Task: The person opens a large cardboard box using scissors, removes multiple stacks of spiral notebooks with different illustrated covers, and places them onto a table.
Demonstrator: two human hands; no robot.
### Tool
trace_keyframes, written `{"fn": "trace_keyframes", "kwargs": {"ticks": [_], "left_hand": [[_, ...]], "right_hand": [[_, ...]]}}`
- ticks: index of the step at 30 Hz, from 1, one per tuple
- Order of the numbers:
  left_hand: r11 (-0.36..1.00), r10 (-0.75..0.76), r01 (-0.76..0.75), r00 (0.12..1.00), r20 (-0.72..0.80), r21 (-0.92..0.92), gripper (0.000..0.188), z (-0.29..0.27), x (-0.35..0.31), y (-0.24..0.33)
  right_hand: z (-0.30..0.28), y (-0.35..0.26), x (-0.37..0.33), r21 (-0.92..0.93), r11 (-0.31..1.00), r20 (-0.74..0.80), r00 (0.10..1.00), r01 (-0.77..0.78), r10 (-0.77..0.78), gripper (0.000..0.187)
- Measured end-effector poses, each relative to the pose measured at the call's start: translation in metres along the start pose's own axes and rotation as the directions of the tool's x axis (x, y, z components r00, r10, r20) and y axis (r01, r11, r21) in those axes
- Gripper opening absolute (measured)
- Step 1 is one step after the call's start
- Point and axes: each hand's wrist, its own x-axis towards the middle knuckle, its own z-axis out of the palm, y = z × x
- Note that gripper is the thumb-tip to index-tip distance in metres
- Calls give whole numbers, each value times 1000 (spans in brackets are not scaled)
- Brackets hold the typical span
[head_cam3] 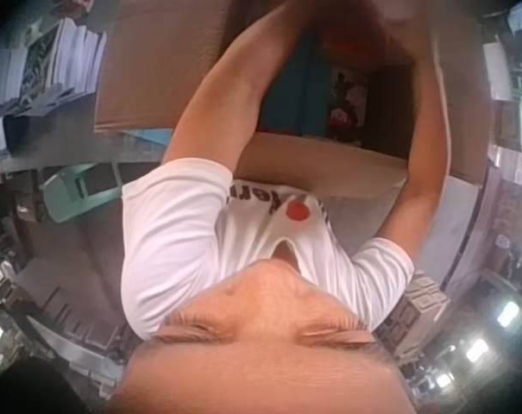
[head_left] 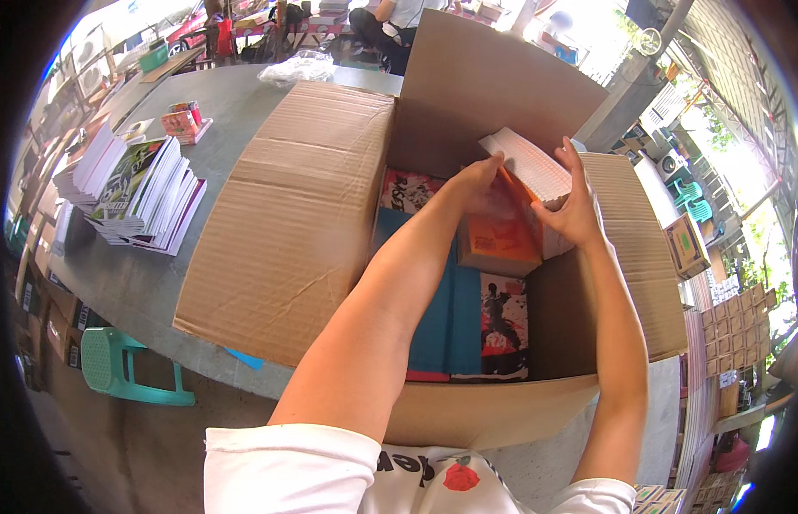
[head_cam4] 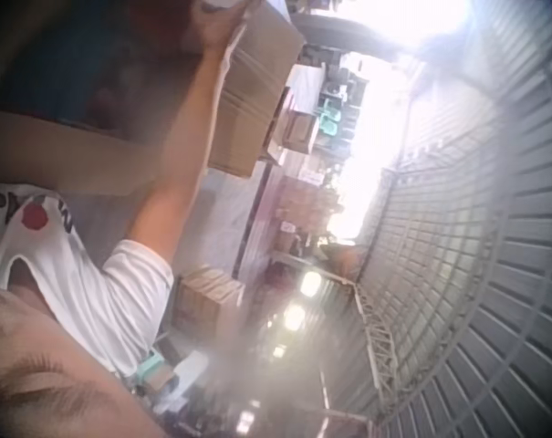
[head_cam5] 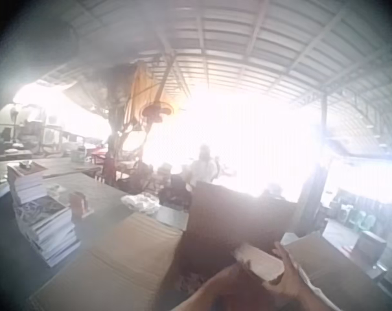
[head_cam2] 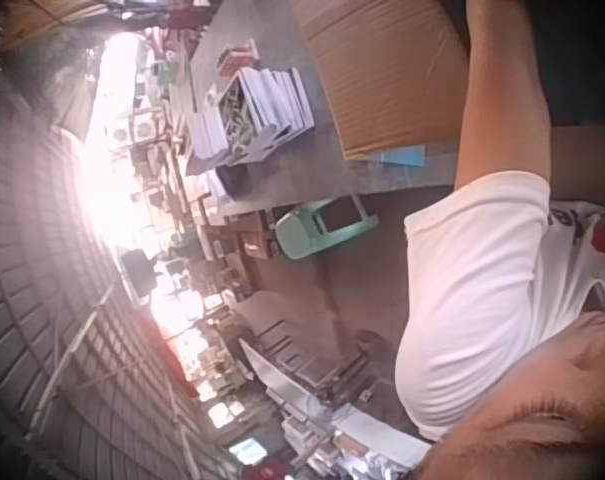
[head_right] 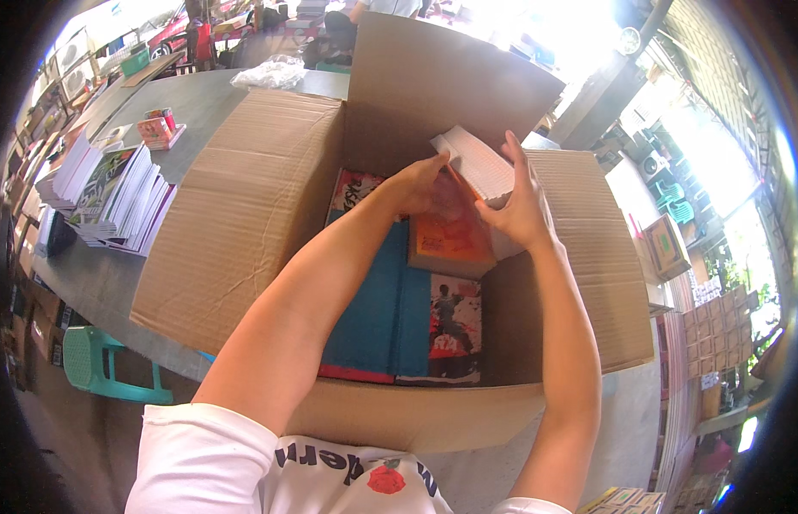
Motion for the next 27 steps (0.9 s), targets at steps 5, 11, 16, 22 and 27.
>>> {"fn": "trace_keyframes", "kwargs": {"ticks": [5, 11, 16, 22, 27], "left_hand": [[993, 111, -103, 979, -171, 55, 94, -3, 7, -7], [959, 140, -132, 990, -13, 252, 59, -6, 3, -15], [902, 214, -41, 907, -363, 429, 61, 10, 15, 2], [776, 377, -280, 925, -59, 565, 35, 71, -70, 63], [935, 321, -352, 887, 332, 35, 34, 14, -224, 98]], "right_hand": [[-13, -41, -5, 352, 921, 183, 977, -168, 108, 103], [-58, -113, -68, 275, 943, 163, 976, -187, 146, 69], [-62, -100, -113, 326, 801, 181, 865, -502, 468, 49], [-67, -33, -100, 665, 516, 90, 743, -541, 663, 64], [7, -169, -9, 910, 144, 325, 883, -390, 340, 49]]}}
